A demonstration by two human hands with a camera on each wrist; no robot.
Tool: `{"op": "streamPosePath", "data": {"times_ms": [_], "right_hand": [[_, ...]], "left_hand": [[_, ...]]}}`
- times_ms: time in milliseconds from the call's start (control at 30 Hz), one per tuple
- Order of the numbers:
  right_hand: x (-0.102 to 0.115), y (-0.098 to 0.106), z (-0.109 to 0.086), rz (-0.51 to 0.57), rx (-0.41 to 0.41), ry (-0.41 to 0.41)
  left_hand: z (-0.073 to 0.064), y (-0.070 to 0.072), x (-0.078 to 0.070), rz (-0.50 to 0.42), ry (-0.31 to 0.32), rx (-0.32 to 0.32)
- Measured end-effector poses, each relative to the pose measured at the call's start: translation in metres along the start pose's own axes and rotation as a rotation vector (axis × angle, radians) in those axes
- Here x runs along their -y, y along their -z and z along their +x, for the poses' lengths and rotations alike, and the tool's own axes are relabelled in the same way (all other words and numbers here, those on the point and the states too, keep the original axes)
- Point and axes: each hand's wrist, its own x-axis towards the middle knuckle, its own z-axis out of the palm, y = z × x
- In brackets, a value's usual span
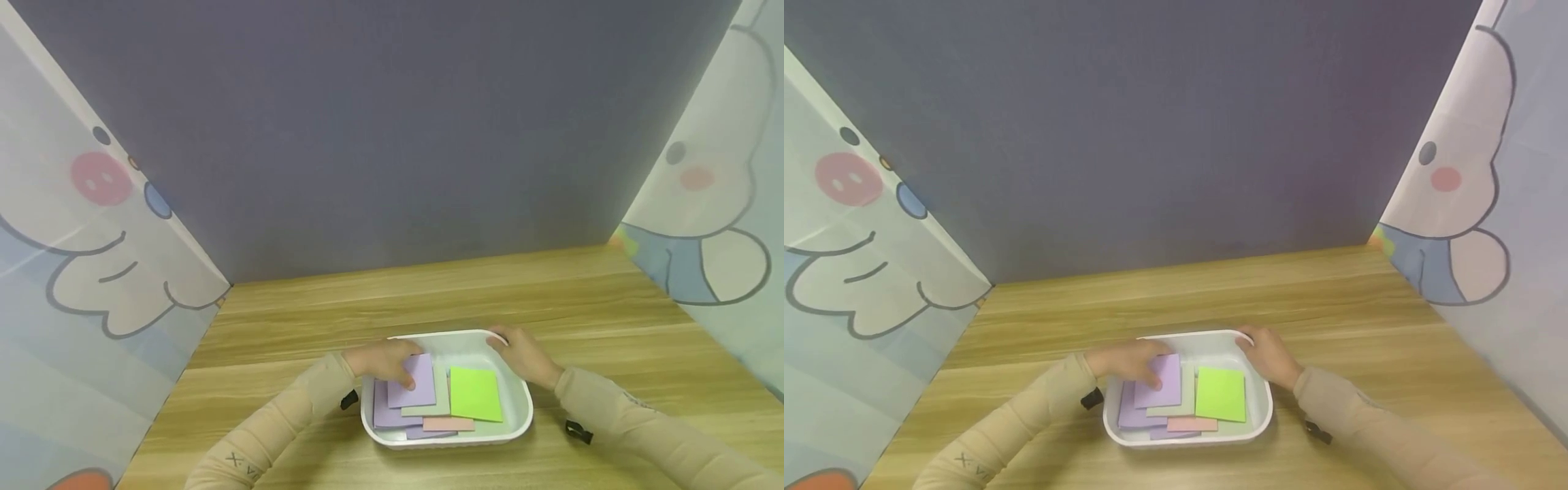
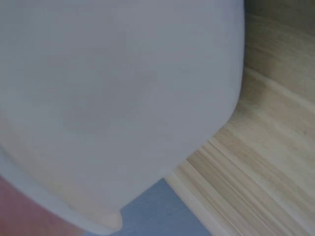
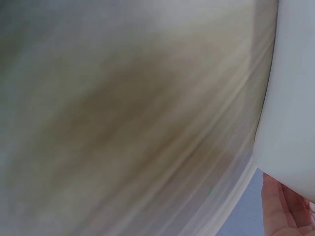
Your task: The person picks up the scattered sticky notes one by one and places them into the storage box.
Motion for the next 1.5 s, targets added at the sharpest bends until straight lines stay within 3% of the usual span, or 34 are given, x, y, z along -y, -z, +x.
{"op": "streamPosePath", "data": {"times_ms": [233, 567, 867, 1200, 1500], "right_hand": [[-0.001, 0.001, 0.0, 0.009, 0.006, -0.006], [-0.002, 0.001, -0.001, -0.007, 0.004, 0.017], [-0.002, 0.0, -0.001, 0.007, 0.008, 0.006], [-0.002, 0.001, -0.002, -0.011, 0.0, 0.029], [-0.002, 0.002, -0.001, 0.002, -0.019, 0.042]], "left_hand": [[-0.001, -0.002, -0.004, 0.06, 0.028, -0.035], [-0.006, -0.007, -0.011, 0.195, 0.002, -0.058], [-0.013, -0.011, -0.019, 0.445, -0.012, -0.117], [-0.013, -0.011, -0.019, 0.413, -0.014, -0.078], [-0.015, -0.011, -0.015, 0.386, -0.015, -0.088]]}}
